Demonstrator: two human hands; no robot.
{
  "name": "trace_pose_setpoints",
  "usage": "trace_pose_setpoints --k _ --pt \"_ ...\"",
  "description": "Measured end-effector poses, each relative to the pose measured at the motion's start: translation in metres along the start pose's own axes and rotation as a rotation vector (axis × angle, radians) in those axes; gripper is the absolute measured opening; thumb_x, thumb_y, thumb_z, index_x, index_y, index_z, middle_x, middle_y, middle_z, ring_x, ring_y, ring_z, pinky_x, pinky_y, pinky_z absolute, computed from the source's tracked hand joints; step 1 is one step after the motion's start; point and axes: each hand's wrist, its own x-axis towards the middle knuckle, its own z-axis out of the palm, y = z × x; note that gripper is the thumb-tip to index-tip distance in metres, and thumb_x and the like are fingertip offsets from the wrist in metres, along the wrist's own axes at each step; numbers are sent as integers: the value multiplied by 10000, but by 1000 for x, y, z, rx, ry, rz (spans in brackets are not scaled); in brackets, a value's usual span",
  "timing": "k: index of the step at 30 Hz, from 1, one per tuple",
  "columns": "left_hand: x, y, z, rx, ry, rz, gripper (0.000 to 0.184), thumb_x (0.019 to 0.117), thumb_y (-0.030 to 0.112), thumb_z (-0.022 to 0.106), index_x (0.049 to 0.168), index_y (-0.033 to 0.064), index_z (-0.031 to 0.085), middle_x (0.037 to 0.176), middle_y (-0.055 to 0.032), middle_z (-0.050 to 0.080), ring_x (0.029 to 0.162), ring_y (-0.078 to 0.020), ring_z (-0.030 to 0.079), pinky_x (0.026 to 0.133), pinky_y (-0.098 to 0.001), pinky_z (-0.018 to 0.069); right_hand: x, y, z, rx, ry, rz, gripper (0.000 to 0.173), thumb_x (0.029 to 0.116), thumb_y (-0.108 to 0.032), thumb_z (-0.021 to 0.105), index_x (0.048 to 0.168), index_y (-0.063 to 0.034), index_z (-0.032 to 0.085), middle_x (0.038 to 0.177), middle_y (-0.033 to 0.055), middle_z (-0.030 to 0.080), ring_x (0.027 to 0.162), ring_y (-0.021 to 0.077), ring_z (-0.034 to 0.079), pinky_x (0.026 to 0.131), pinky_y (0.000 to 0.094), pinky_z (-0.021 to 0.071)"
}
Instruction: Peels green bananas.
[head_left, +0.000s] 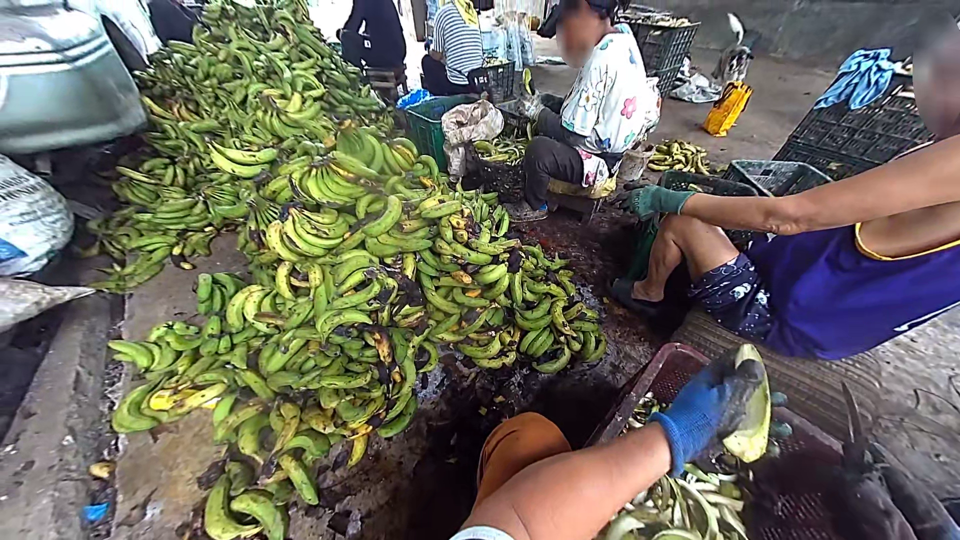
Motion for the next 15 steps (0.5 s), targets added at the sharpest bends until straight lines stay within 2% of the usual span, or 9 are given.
trace_pose_setpoints --k 1,2,3,4,6,9,11,15 --pt "0 1 0 1 -6 -2 491 1108 292 404 1526 37 384 1311 -201 604 1083 -204 635 952 -393 528 -4 29 -10 -30 19 -80 419 1070 -139 473 1376 146 481 1285 169 648 1164 167 645 1040 355 524" --pt "1 0 0 -5 -5 -12 494 1107 299 409 1530 44 382 1305 -200 609 1073 -204 642 942 -392 536 -6 74 -35 -84 -66 -210 473 1080 -205 464 1427 116 449 1372 180 604 1236 198 620 1050 370 529" --pt "1 -1 1 -17 -3 -20 496 1106 309 415 1529 52 383 1284 -194 620 1043 -202 652 919 -390 548 -8 101 -47 -82 -56 -234 498 1073 -256 490 1451 67 461 1412 176 583 1267 224 604 1066 393 521" --pt "1 -1 1 -29 -4 -21 498 1105 314 417 1527 53 383 1269 -195 626 1022 -206 660 902 -392 556 -11 110 -51 -73 -24 -207 496 1063 -278 520 1453 27 486 1421 156 584 1275 226 600 1080 402 511" --pt "0 0 1 -14 2 -1 489 1108 297 408 1517 31 386 1260 -201 629 1022 -207 663 897 -386 561 -13 101 -47 -66 18 -143 486 1051 -284 556 1436 12 516 1396 136 607 1257 213 609 1084 402 503" --pt "-2 2 0 52 16 10 484 1113 248 382 1525 -6 374 1368 -230 570 1171 -222 603 1023 -391 486 -13 77 -40 -100 3 -119 513 1066 -262 532 1456 63 461 1403 161 588 1262 181 596 1099 362 484" --pt "-2 1 0 37 27 11 484 1115 254 371 1523 -6 370 1364 -228 570 1163 -213 605 1015 -382 493 -13 65 -35 -127 20 -109 516 1065 -271 532 1443 75 475 1399 166 595 1265 165 598 1103 341 480" --pt "-1 2 0 4 36 22 481 1117 257 354 1519 -6 371 1336 -219 580 1111 -191 614 975 -366 508 -10 68 -34 -129 24 -115 460 1066 -267 527 1391 59 536 1340 165 634 1221 207 628 1071 386 508"
